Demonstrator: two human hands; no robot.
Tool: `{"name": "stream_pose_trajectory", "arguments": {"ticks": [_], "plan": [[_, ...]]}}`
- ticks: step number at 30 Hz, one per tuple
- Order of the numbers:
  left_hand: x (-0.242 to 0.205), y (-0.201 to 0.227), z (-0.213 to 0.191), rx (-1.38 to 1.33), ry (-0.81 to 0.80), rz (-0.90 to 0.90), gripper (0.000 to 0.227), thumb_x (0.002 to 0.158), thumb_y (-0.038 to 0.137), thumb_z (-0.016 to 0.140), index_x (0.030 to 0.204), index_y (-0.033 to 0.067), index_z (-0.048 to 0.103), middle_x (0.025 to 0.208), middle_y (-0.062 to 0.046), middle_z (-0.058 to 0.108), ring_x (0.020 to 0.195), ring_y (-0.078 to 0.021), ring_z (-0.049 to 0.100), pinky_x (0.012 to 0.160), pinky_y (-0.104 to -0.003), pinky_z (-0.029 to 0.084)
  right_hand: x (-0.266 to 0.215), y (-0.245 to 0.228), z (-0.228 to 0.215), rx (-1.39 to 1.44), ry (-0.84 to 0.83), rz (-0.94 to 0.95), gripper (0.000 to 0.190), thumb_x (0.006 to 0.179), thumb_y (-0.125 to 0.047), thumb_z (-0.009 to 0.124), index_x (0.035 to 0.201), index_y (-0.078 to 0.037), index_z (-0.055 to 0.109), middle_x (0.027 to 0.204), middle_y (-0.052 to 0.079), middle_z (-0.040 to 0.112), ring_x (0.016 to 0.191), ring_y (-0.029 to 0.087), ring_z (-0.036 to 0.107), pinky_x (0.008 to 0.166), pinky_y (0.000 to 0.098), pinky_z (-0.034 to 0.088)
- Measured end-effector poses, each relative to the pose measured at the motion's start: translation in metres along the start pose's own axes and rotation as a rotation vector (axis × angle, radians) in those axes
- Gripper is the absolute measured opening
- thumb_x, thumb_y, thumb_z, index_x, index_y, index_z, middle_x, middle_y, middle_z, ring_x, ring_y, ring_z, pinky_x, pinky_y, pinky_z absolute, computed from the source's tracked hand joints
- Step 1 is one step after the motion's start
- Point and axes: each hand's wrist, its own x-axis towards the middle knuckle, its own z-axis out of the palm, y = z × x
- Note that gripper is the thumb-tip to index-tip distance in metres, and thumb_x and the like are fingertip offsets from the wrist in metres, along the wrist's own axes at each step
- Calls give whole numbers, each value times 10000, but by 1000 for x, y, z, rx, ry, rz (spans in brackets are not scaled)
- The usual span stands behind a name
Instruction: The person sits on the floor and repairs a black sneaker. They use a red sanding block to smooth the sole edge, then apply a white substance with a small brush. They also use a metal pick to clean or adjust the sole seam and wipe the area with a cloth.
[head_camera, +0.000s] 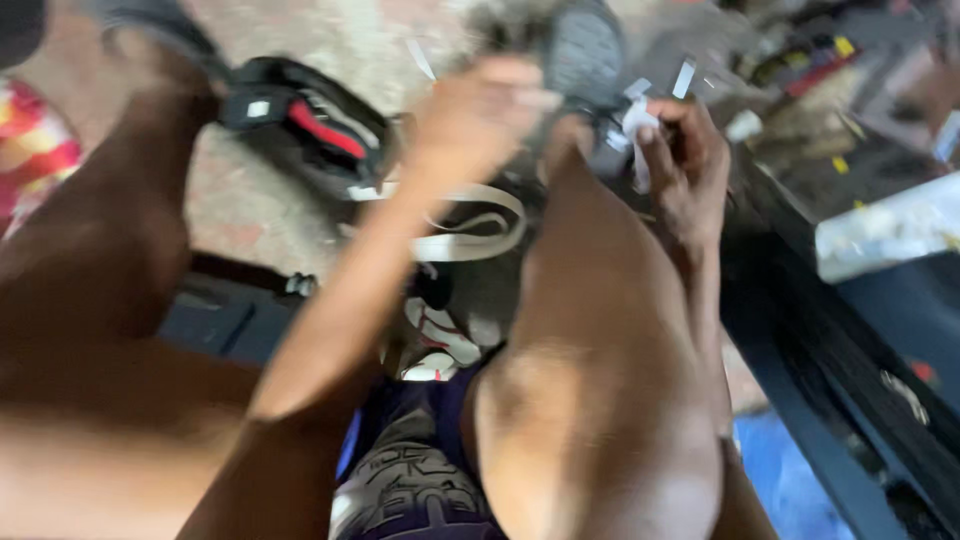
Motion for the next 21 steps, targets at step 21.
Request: {"name": "stream_pose_trajectory", "arguments": {"ticks": [21], "plan": [[60,-11,120,-1281,13,87,254,1002,26,754,1237,53,663,1089,-89,750,966,-165,725,899,-355,629,66,-31,40,265,286,-6,155,1006,-105,624,885,-24,676,787,28,674,666,92,590,613,268,495]]}}
